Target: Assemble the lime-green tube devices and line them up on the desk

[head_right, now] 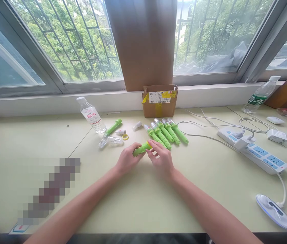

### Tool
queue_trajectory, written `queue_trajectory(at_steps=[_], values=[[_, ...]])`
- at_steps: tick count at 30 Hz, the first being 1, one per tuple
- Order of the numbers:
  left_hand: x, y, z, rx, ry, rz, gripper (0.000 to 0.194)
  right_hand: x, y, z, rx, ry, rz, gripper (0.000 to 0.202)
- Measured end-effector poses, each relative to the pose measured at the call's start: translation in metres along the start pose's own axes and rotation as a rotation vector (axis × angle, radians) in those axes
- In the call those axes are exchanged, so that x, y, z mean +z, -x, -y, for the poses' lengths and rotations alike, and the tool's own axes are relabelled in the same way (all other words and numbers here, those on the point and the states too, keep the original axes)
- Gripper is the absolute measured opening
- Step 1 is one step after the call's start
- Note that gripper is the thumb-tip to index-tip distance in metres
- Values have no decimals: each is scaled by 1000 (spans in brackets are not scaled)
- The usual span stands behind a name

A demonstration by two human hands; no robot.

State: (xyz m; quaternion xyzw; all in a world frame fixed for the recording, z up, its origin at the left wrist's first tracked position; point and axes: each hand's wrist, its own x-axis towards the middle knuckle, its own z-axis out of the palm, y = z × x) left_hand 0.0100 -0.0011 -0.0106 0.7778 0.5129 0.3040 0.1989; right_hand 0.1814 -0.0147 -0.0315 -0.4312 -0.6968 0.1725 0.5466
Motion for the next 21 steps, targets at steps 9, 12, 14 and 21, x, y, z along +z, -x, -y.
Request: queue_trajectory(at_steps=[9, 12, 14, 21], values=[[10, 2, 9, 103, -125, -104, 29, -1, -2, -2, -40, -18, -20, 32], [11, 3, 8, 100, -125, -90, 29, -1, -3, -3, -27, -34, -18, 32], [10, 3, 6, 82, -68, -58, 28, -2, -3, -3, -5, -35, -17, 33], [-5, 1, -8, -142, 384, 225, 40, -4, -4, -3, 64, -35, -33, 30]])
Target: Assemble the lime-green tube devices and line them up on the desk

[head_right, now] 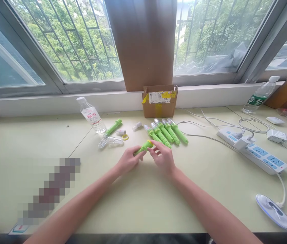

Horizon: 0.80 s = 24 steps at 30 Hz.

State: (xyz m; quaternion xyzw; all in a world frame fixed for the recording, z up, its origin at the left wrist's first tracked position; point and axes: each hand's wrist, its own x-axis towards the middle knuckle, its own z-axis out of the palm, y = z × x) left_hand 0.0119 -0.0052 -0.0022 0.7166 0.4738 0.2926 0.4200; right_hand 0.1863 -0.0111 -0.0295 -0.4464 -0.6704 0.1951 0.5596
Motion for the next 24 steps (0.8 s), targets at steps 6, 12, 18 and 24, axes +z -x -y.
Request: queue_trajectory(at_steps=[6, 12, 18, 24], values=[[-13, 0, -9, -125, 120, 170, 44, 1, 1, 2, 81, -49, 19, 30], [-20, -1, -7, -109, 88, 216, 41, 1, 0, 4, 176, -164, 38, 24], [-29, -1, -7, -97, 55, 297, 39, -6, -5, 5, 273, -401, 128, 22], [-32, -2, -6, -107, 68, 314, 38, -8, -7, 5, 322, -461, 112, 21]])
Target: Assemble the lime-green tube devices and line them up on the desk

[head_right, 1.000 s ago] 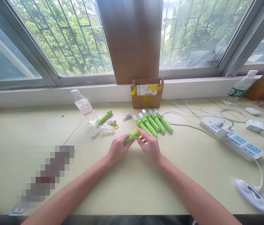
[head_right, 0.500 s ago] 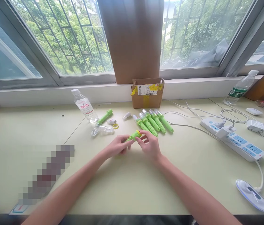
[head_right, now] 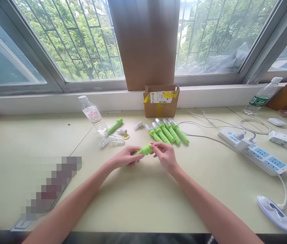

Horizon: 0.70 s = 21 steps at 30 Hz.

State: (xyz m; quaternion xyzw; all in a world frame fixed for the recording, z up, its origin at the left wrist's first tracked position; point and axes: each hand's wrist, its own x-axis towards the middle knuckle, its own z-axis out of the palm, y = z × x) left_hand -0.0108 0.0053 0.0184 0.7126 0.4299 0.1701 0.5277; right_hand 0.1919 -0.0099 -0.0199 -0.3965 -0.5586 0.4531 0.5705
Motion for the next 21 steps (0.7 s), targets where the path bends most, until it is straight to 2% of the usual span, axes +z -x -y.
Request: queue_trajectory(at_steps=[5, 11, 18, 21], values=[[3, -2, -1, 10, 12, -60, 39, 3, 3, -3, -85, 82, -119, 20], [6, -1, 0, 14, -9, -79, 42, 6, 4, -5, -60, 99, -68, 28], [11, -3, 3, 71, -24, -152, 38, 6, 6, -7, -140, 259, -92, 36], [12, -3, 3, 72, -24, -160, 38, 7, 7, -7, -200, 326, -94, 30]])
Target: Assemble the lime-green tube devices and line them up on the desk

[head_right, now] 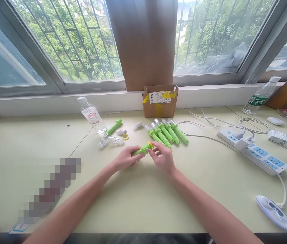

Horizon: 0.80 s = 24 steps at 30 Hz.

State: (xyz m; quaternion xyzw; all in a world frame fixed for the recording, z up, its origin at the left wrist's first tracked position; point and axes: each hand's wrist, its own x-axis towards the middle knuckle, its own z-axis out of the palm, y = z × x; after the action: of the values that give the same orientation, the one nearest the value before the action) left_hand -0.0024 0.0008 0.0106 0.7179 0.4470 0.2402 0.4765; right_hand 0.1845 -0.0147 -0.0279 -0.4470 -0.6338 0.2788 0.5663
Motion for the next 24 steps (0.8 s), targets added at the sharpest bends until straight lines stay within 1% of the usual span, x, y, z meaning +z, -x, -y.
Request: queue_trajectory(at_steps=[3, 7, 14, 24], values=[[0, 0, 0, -5, 1, -9, 38, 0, 0, 1, -18, 27, -16, 28], [1, 0, 0, -3, 16, -6, 37, 1, 0, 1, -40, 65, 9, 39], [2, -1, 2, 8, 27, -22, 35, 3, 2, 2, -115, 87, 42, 36], [6, -1, 1, -7, 26, -57, 37, 2, 2, 2, -52, 41, 76, 43]])
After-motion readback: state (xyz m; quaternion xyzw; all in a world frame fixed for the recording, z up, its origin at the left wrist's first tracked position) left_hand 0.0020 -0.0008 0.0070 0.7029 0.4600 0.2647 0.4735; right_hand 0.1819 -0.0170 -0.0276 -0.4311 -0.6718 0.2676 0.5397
